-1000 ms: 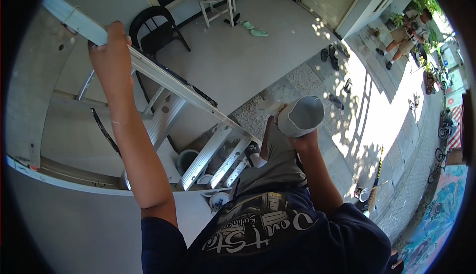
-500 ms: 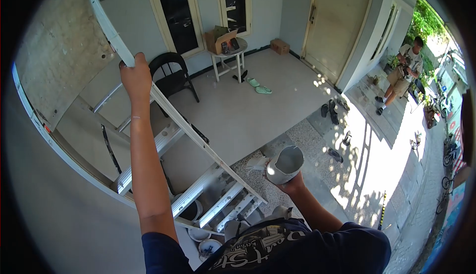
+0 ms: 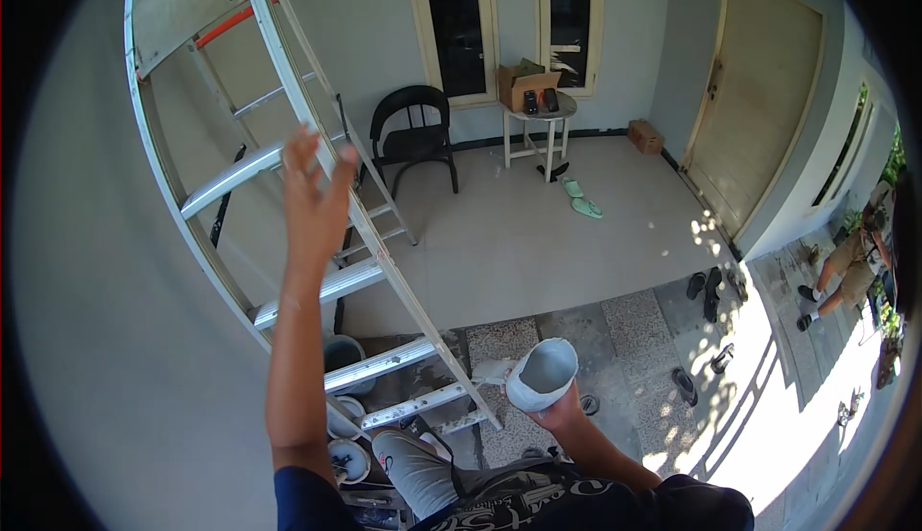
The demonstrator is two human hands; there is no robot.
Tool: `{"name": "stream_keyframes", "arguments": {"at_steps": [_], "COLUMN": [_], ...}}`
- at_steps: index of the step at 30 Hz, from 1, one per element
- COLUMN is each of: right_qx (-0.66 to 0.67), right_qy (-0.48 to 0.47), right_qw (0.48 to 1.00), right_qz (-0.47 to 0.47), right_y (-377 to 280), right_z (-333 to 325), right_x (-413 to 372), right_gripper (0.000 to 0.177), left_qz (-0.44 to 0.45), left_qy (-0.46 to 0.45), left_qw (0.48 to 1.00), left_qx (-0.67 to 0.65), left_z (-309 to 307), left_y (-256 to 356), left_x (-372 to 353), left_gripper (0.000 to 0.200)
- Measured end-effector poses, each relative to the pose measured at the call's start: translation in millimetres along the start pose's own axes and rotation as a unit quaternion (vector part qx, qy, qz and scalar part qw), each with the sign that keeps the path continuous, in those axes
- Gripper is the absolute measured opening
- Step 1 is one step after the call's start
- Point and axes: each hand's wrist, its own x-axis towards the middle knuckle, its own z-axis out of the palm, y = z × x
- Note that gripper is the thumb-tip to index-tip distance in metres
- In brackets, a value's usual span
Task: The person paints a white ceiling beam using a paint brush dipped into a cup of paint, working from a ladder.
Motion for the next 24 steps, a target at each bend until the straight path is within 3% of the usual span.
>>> {"name": "stream_keyframes", "arguments": {"at_steps": [2,3,5,7,9,12,15,16,19,24], "right_qx": [-0.037,0.024,-0.057,-0.071,-0.098,-0.313,-0.216,-0.202,-0.185,-0.208], "right_qy": [0.055,0.024,-0.029,-0.022,-0.019,-0.058,-0.013,-0.015,-0.004,-0.081], "right_qw": [0.997,0.996,0.994,0.99,0.98,0.938,0.944,0.941,0.921,0.873], "right_qz": [0.033,0.079,0.085,0.119,0.171,0.133,0.25,0.272,0.342,0.434], "right_y": [-0.4,-0.8,1.9,12.8,29.4,76.5,124.2,141.3,194.7,292.5], "right_z": [-11.3,-3.2,9.5,-7.7,-20.0,-28.6,-4.5,10.1,23.5,68.0], "right_x": [-14.6,-23.8,-37.5,-33.5,-31.0,-23.9,-15.7,-17.8,-7.9,-4.6], "right_gripper": [0.047,0.045,0.035,0.033,0.031,0.027,0.036,0.037,0.041,0.048], "left_qz": [-0.044,-0.105,-0.196,-0.192,-0.201,-0.227,-0.26,-0.215,-0.235,-0.21], "left_qy": [-0.16,-0.217,-0.277,-0.278,-0.249,-0.147,-0.054,-0.043,0.042,0.152], "left_qw": [0.986,0.97,0.938,0.941,0.947,0.961,0.96,0.968,0.963,0.954], "left_qx": [-0.018,-0.021,-0.072,-0.024,0.011,0.057,0.083,0.12,0.128,0.153], "left_z": [-7.3,-9.9,-5.9,0.0,-1.0,-10.9,-43.3,-58.7,-103.9,-195.6], "left_y": [30.2,41.5,57.1,62.5,82.2,94.5,101.0,95.5,87.2,79.2], "left_x": [-122.0,-174.9,-264.7,-331.1,-365.9,-393.5,-399.6,-400.3,-409.0,-414.5], "left_gripper": [0.077,0.083,0.101,0.112,0.114,0.115,0.107,0.102,0.095,0.09]}}
